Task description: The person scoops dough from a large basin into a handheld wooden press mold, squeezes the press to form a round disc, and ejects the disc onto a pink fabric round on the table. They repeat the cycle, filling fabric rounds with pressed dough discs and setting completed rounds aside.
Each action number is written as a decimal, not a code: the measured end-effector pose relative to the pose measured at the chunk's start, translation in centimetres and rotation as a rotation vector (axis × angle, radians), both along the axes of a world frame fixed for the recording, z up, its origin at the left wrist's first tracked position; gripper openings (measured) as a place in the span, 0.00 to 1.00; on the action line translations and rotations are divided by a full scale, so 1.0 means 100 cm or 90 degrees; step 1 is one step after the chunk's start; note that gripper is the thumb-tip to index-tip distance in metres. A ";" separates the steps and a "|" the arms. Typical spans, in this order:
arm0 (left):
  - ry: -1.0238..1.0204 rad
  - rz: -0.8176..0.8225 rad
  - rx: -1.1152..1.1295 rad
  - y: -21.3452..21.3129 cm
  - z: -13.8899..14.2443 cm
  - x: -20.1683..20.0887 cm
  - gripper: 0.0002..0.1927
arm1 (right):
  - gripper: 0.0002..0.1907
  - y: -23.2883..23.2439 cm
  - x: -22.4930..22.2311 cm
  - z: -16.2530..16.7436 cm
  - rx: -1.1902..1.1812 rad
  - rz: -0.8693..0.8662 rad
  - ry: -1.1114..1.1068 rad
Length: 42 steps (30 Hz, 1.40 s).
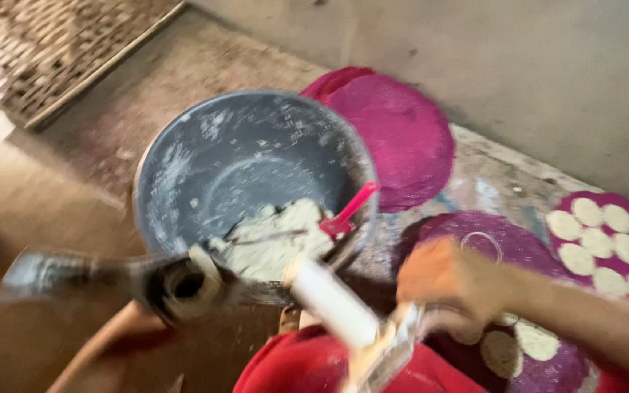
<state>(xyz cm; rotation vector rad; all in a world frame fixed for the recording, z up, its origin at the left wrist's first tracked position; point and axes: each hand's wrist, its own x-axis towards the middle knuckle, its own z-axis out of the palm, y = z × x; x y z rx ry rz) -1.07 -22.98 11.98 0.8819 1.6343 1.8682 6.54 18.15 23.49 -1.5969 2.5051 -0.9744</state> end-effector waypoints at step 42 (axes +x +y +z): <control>0.224 0.644 0.113 -0.047 -0.094 -0.105 0.31 | 0.08 -0.276 -0.228 -0.175 0.631 -0.066 0.026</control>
